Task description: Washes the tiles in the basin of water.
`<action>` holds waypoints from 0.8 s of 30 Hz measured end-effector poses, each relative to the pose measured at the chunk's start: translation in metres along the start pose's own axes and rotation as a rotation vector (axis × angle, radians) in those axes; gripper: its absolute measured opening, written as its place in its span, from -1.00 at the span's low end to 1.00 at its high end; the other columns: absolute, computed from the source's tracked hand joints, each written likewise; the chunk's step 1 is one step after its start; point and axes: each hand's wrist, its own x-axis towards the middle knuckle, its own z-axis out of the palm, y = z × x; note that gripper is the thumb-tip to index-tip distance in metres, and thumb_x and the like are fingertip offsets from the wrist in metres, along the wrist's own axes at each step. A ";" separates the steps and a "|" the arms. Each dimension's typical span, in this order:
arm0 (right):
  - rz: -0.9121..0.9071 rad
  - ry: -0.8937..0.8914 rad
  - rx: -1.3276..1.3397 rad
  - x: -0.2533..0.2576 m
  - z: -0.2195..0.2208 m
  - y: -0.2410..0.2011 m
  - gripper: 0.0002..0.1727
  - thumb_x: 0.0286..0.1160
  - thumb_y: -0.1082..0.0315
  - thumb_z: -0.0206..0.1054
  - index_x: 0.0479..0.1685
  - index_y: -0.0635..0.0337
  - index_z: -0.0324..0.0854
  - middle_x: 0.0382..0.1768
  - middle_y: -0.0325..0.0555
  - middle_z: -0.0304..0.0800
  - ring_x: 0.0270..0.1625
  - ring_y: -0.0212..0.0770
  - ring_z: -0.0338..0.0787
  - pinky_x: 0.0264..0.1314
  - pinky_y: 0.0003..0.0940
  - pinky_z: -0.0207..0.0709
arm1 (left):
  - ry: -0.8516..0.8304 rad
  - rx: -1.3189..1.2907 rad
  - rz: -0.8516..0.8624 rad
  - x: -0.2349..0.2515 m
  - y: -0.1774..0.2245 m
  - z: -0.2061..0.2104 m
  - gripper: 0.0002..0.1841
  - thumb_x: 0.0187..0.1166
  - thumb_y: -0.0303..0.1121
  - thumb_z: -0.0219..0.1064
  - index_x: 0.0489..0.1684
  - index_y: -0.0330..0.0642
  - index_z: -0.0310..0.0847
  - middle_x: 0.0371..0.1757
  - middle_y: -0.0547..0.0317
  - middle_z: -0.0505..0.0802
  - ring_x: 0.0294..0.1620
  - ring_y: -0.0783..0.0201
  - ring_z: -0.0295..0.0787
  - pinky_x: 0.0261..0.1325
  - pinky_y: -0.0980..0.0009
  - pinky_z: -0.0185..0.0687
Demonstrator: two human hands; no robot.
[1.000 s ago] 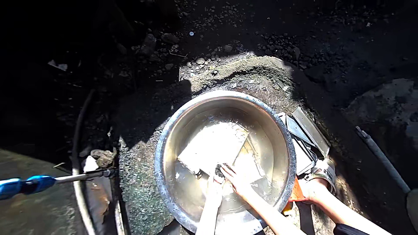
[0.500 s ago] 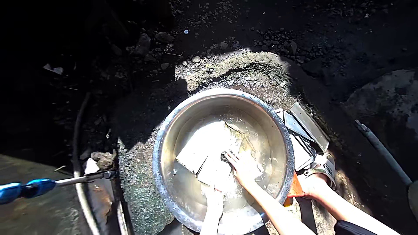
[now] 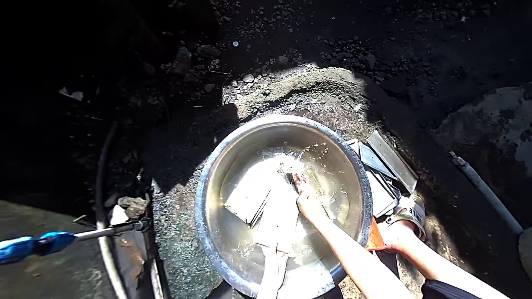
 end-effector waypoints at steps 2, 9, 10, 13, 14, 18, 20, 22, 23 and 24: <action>-0.141 0.069 -0.098 -0.012 0.017 -0.011 -0.42 0.61 0.56 0.05 0.67 0.36 0.39 0.69 0.22 0.40 0.78 0.17 0.33 0.79 -0.01 0.21 | -0.011 0.006 0.003 0.003 -0.005 0.001 -0.62 0.92 -0.22 -0.16 0.51 -0.24 0.26 0.04 0.02 0.79 -0.07 0.27 0.83 0.01 0.37 0.78; -0.385 -0.068 -0.097 0.001 -0.008 0.001 -0.34 0.54 0.66 0.04 0.73 0.26 0.34 0.76 0.15 0.30 0.82 0.15 0.26 0.82 0.02 0.13 | -0.026 0.053 -0.034 0.001 -0.004 0.000 -0.64 0.93 -0.26 -0.20 0.48 -0.27 0.25 0.00 0.03 0.79 -0.11 0.30 0.83 -0.01 0.39 0.78; -0.238 -0.061 -0.056 0.012 -0.010 -0.003 -0.30 0.57 0.63 0.00 0.80 0.26 0.20 0.82 0.15 0.15 0.86 0.13 0.15 0.86 0.01 0.04 | -0.031 0.079 -0.023 0.001 -0.003 0.001 -0.64 0.93 -0.27 -0.19 0.48 -0.29 0.25 0.00 0.02 0.79 -0.11 0.30 0.82 -0.01 0.39 0.77; -0.297 0.059 -0.064 -0.010 0.022 -0.010 -0.31 0.47 0.64 0.08 0.73 0.28 0.34 0.76 0.08 0.31 0.82 0.18 0.25 0.77 0.06 0.22 | -0.033 0.101 -0.012 0.002 -0.004 0.001 -0.65 0.91 -0.29 -0.11 0.49 -0.29 0.29 0.02 0.01 0.78 -0.10 0.30 0.81 0.02 0.36 0.76; -0.443 0.015 -0.057 -0.027 0.029 -0.008 -0.33 0.44 0.69 0.13 0.66 0.28 0.43 0.71 0.04 0.42 0.78 0.15 0.34 0.72 0.04 0.32 | -0.047 0.095 -0.026 0.003 -0.006 0.002 -0.66 0.90 -0.30 -0.10 0.45 -0.29 0.33 0.00 0.04 0.79 -0.11 0.31 0.81 0.02 0.37 0.76; -0.752 -0.268 -0.100 -0.033 0.027 -0.010 -0.31 0.46 0.71 0.12 0.66 0.10 0.49 0.72 -0.11 0.43 0.82 0.07 0.27 0.79 0.03 0.20 | -0.061 0.059 -0.056 0.014 -0.005 -0.001 -0.68 0.89 -0.27 -0.03 0.39 -0.27 0.38 -0.02 0.05 0.80 -0.10 0.30 0.81 0.03 0.36 0.76; -0.610 -0.118 -0.107 -0.018 0.027 -0.016 -0.33 0.49 0.68 0.09 0.66 0.13 0.48 0.72 -0.08 0.42 0.81 0.14 0.29 0.75 0.07 0.26 | -0.055 0.086 -0.026 0.015 -0.004 -0.001 -0.66 0.88 -0.31 -0.02 0.46 -0.32 0.32 0.04 0.00 0.79 -0.07 0.29 0.80 0.04 0.37 0.76; -0.374 0.137 -0.137 0.002 0.030 -0.021 -0.32 0.46 0.67 0.07 0.69 0.19 0.43 0.74 0.00 0.37 0.80 0.20 0.29 0.72 0.08 0.31 | -0.036 0.123 0.005 0.010 -0.003 0.005 -0.66 0.85 -0.37 0.03 0.47 -0.36 0.30 0.06 -0.03 0.77 -0.07 0.30 0.79 0.04 0.39 0.75; -0.253 0.223 -0.140 0.012 0.030 -0.022 -0.30 0.46 0.66 0.03 0.72 0.24 0.36 0.77 0.07 0.30 0.82 0.24 0.23 0.77 0.09 0.24 | -0.017 0.153 0.017 0.004 0.001 0.010 -0.66 0.84 -0.41 0.05 0.46 -0.39 0.32 0.09 -0.04 0.76 -0.05 0.32 0.78 0.04 0.41 0.74; -0.175 0.288 -0.128 0.018 0.030 -0.022 -0.30 0.47 0.65 0.01 0.73 0.30 0.32 0.77 0.15 0.27 0.82 0.28 0.21 0.79 0.12 0.18 | 0.000 0.182 0.025 -0.001 0.006 0.015 -0.65 0.82 -0.43 0.08 0.47 -0.42 0.31 0.13 -0.07 0.73 -0.02 0.31 0.75 0.07 0.42 0.71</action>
